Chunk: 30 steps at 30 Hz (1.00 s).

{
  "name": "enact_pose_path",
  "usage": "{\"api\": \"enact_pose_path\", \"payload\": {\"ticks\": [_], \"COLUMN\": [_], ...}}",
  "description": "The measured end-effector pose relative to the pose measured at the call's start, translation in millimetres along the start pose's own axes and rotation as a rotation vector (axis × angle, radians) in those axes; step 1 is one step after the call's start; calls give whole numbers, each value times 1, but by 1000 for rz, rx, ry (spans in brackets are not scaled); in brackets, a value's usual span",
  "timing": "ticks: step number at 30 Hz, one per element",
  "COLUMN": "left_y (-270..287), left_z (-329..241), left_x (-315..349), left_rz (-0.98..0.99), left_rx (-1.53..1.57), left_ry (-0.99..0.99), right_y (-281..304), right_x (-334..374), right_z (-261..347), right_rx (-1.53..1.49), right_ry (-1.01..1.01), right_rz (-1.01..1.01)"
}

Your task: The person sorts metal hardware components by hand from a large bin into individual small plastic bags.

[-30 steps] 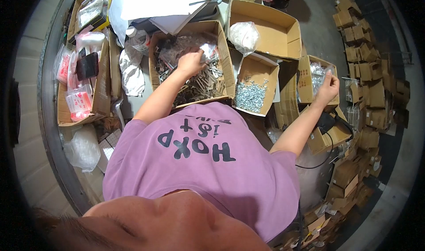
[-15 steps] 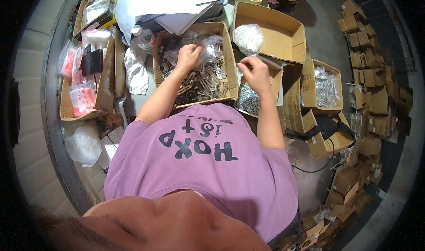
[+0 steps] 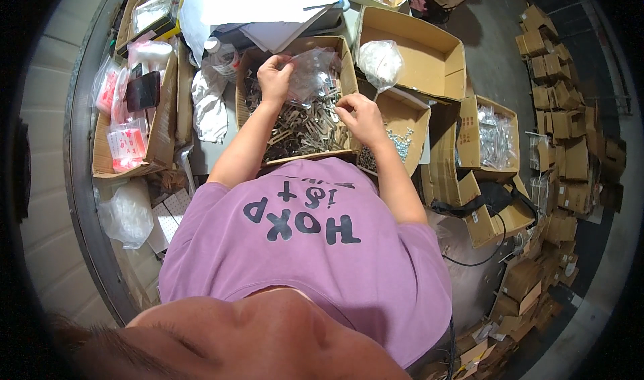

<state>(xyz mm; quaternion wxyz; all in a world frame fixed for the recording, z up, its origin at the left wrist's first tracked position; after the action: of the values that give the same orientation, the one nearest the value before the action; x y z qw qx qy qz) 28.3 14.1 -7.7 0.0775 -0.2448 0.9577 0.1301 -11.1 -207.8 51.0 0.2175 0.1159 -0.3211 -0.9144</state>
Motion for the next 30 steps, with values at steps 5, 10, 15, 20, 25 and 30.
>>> {"api": "enact_pose_path", "payload": {"ticks": [5,10,15,20,25,30], "left_y": [-5,-6,-6,-6,-7,-20], "left_z": [4,4,1,-12,-20,-14], "left_x": [1,3,0,6,17,23], "left_rz": [-46,50,-61,99,301,487], "left_rx": [233,457,551,528,387,403], "left_ry": [-33,3,-12,65,76,81], "right_y": [-1,-3,-3,-1,-1,-1], "right_x": [1,2,2,1,0,-3], "right_z": [-1,-4,-3,1,-1,3], "right_rx": [7,7,25,21,19,-32], "right_ry": [5,9,8,-10,-11,-39], "right_rz": [5,-4,15,17,21,-48]}}
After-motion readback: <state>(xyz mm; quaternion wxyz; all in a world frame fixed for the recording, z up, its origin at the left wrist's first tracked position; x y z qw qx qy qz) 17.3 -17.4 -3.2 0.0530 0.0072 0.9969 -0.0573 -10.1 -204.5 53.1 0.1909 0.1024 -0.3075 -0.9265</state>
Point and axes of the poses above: each hand's wrist, its own x-axis away from the middle knuckle, its own y-axis out of the back of the hand, z = x × y, the point moved 1 cm from there along -x, towards the middle knuckle, and after that the axes turned 3 degrees about z, right-handed, at the moved point
